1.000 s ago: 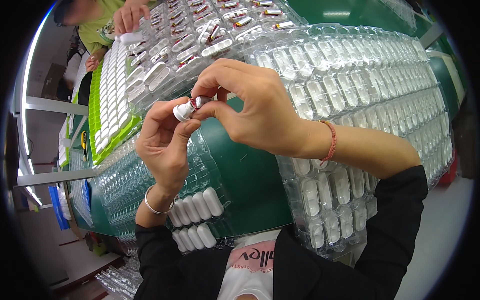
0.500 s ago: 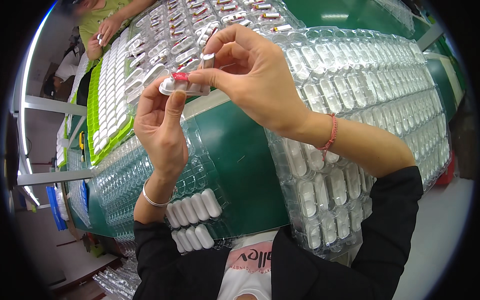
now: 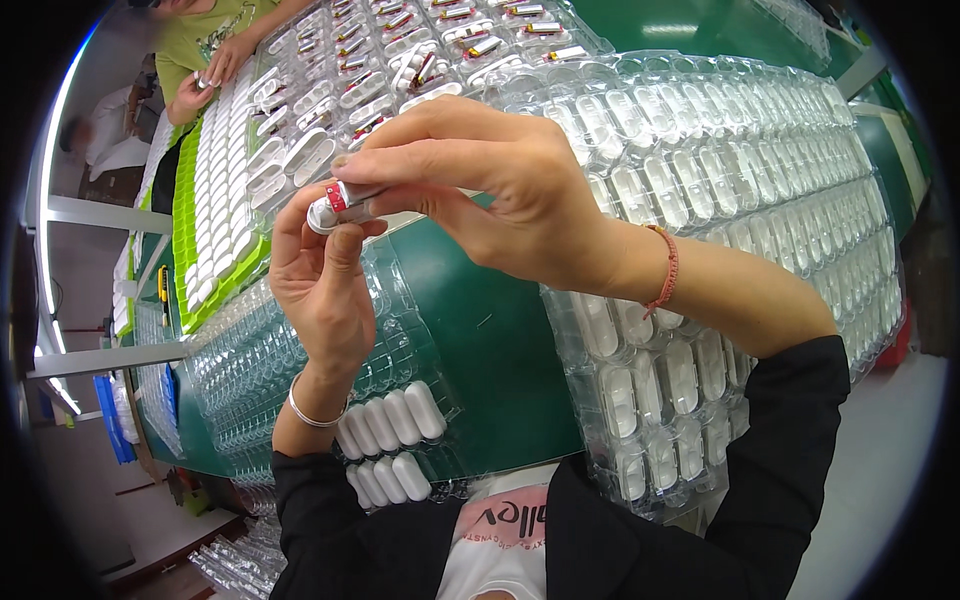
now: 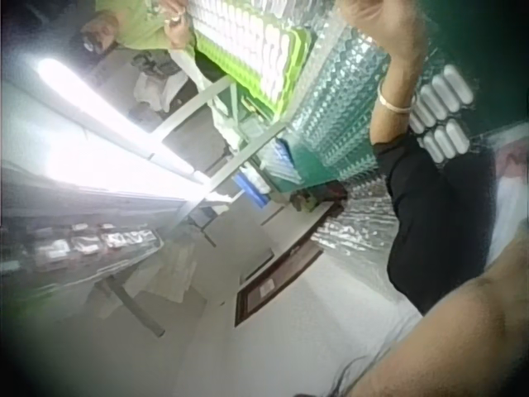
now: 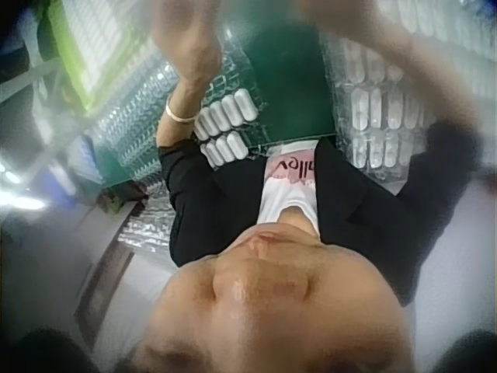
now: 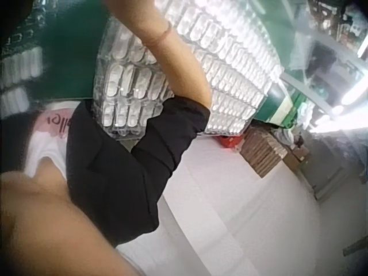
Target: The person repeatedly picks up small white earbud cases and clear plastic lids from a green tray, opens the cases, inserts the lids, and places the assembled units into a clear plastic tray. The process is repeated continuously with multiple units.
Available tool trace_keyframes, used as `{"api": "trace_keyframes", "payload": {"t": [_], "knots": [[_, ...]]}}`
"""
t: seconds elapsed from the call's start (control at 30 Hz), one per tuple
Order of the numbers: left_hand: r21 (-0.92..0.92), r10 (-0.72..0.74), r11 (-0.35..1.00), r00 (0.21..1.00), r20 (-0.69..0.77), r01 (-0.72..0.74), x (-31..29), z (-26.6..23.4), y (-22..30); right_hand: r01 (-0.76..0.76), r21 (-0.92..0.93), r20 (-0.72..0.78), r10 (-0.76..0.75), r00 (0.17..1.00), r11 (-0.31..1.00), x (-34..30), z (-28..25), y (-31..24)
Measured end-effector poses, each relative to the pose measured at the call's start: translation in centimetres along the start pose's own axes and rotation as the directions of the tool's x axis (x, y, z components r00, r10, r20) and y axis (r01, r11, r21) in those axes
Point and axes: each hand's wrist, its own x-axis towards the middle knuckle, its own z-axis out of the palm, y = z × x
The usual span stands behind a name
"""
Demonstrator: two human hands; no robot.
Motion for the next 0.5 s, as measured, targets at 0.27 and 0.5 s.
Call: {"api": "trace_keyframes", "payload": {"t": [0.27, 0.5], "knots": [[0.019, 0.08, 0.996, 0.995, 0.057, -0.082, -0.22, -0.13, -0.23, 0.088, -0.049, -0.013, -0.089, 0.996, 0.995, -0.14, 0.35, 0.1], [0.067, 0.1, 0.992, 0.994, 0.052, -0.104, -0.35, -0.06, -0.32, 0.107, -0.073, 0.024, -0.105, 0.994, 0.992, -0.39, 0.23, 0.15]]}}
